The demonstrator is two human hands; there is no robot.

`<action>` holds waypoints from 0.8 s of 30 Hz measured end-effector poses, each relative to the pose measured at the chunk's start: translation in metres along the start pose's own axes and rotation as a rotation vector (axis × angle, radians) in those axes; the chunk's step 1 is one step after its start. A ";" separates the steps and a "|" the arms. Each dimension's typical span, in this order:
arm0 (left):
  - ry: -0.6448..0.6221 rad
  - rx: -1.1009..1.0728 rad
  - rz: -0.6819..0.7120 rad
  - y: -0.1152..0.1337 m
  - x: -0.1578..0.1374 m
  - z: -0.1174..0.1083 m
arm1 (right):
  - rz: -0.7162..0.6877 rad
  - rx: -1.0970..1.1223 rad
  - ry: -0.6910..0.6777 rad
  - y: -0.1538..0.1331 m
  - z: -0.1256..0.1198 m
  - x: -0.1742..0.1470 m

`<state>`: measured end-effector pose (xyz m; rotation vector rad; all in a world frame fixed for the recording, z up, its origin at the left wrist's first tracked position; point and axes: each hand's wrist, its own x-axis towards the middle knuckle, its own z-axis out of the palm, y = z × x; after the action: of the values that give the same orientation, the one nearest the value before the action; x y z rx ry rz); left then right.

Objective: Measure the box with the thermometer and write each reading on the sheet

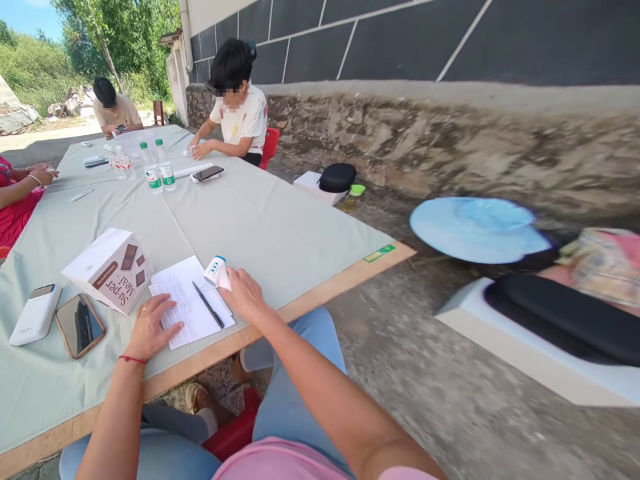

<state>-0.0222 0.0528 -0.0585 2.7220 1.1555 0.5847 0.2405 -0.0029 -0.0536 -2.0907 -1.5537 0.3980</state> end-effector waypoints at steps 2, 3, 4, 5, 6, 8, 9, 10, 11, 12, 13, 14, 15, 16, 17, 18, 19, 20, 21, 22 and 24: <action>0.002 -0.002 0.001 0.000 0.000 0.001 | -0.032 -0.150 0.060 0.000 0.003 0.005; 0.002 -0.002 0.001 0.001 0.000 0.001 | -0.062 -0.183 0.114 -0.002 0.005 0.005; 0.001 -0.002 -0.001 0.001 0.000 0.001 | -0.106 -0.190 0.161 -0.006 0.007 0.004; -0.001 -0.001 -0.002 0.001 0.000 0.001 | -0.160 -0.175 0.179 -0.011 0.010 0.002; -0.004 0.000 -0.004 0.001 0.000 0.001 | -0.212 -0.149 0.159 -0.017 0.013 -0.001; -0.008 -0.001 -0.005 0.001 0.001 0.001 | -0.268 -0.110 0.031 -0.030 0.020 -0.005; -0.009 -0.003 -0.004 0.001 0.001 0.001 | -0.267 -0.114 -0.030 -0.036 0.023 -0.006; -0.009 -0.007 -0.002 0.001 0.000 0.001 | -0.257 -0.122 -0.075 -0.040 0.026 -0.006; -0.009 -0.011 0.001 0.000 0.000 0.001 | -0.251 -0.123 -0.096 -0.042 0.028 -0.006; -0.010 -0.016 0.003 0.000 0.000 0.001 | -0.260 -0.102 -0.098 -0.042 0.029 -0.005; -0.011 -0.019 0.005 0.000 0.000 0.002 | -0.286 -0.047 -0.087 -0.040 0.031 -0.005; -0.013 -0.022 0.004 0.000 -0.001 0.002 | -0.324 0.043 -0.072 -0.037 0.032 -0.004; -0.014 -0.022 0.001 0.000 -0.001 0.003 | -0.366 0.161 -0.051 -0.033 0.033 -0.004; -0.015 -0.021 -0.006 0.000 -0.001 0.003 | -0.402 0.297 -0.025 -0.028 0.035 -0.005; -0.018 -0.020 -0.015 0.001 -0.002 0.003 | -0.423 0.438 0.007 -0.023 0.037 -0.007; -0.022 -0.019 -0.021 0.002 -0.002 0.002 | -0.418 0.570 0.042 -0.019 0.040 -0.010; -0.027 -0.019 -0.023 0.004 -0.002 0.002 | -0.387 0.687 0.078 -0.015 0.044 -0.013; -0.032 -0.019 -0.016 0.006 -0.002 0.001 | -0.336 0.782 0.109 -0.013 0.047 -0.017; -0.039 -0.018 0.001 0.008 -0.002 0.000 | -0.276 0.852 0.123 -0.012 0.050 -0.021; -0.045 -0.015 0.026 0.010 -0.002 -0.001 | -0.223 0.898 0.116 -0.012 0.052 -0.025; -0.058 -0.008 0.086 0.013 -0.002 -0.003 | -0.186 0.936 0.057 -0.014 0.053 -0.031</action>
<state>-0.0158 0.0422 -0.0531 2.7741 1.0249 0.5155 0.1933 -0.0175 -0.0916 -1.2115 -1.1670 0.7966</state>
